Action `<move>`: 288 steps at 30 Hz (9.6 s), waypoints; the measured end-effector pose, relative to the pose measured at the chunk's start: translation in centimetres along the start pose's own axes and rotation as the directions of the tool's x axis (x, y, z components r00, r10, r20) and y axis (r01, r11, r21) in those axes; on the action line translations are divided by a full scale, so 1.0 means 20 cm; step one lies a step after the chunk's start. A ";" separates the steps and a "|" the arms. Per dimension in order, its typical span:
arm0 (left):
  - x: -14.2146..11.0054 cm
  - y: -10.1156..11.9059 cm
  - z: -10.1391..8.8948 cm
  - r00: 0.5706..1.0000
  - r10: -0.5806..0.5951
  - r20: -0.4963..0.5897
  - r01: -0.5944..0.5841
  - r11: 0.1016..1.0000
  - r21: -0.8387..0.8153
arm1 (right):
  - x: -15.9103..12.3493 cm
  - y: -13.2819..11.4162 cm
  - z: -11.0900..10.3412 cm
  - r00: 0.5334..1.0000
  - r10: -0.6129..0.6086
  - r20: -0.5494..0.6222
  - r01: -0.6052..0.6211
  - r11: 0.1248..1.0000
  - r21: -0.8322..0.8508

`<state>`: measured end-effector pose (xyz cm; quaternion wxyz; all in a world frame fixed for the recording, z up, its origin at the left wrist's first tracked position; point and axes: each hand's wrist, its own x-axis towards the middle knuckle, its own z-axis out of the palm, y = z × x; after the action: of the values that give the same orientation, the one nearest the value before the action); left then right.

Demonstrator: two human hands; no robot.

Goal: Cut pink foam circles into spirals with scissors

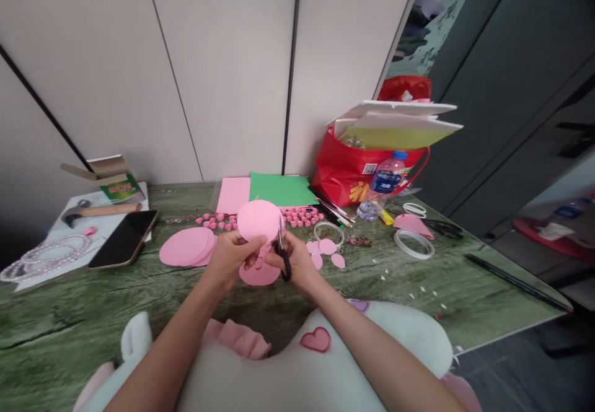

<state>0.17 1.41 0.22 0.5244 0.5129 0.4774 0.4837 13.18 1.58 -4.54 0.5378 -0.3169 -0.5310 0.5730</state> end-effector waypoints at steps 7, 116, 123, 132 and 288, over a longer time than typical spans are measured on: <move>0.00 0.00 -0.01 0.999 0.032 -0.002 -0.032 0.999 -0.016 | 0.00 -0.01 0.01 0.999 0.028 -0.040 -0.029 0.999 -0.029; 0.00 -0.01 0.01 1.000 0.007 0.012 -0.007 1.000 0.017 | 0.00 -0.01 0.01 1.000 -0.019 -0.005 0.019 0.999 0.033; 0.01 -0.01 0.00 1.000 0.026 0.000 -0.026 0.999 0.045 | 0.00 0.00 0.01 1.000 0.004 -0.011 -0.004 0.999 0.032; 0.01 0.00 0.00 0.998 0.053 -0.014 -0.053 0.998 0.016 | 0.00 -0.02 0.02 0.998 0.040 -0.043 -0.039 0.999 0.019; 0.01 -0.01 -0.01 1.000 0.029 0.009 -0.029 1.000 -0.012 | -0.01 0.02 0.02 0.997 0.065 0.040 -0.064 0.997 -0.032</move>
<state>-0.02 1.55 -0.01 0.5225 0.5188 0.4648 0.4918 12.78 1.31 -4.95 0.5031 -0.3302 -0.5402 0.5883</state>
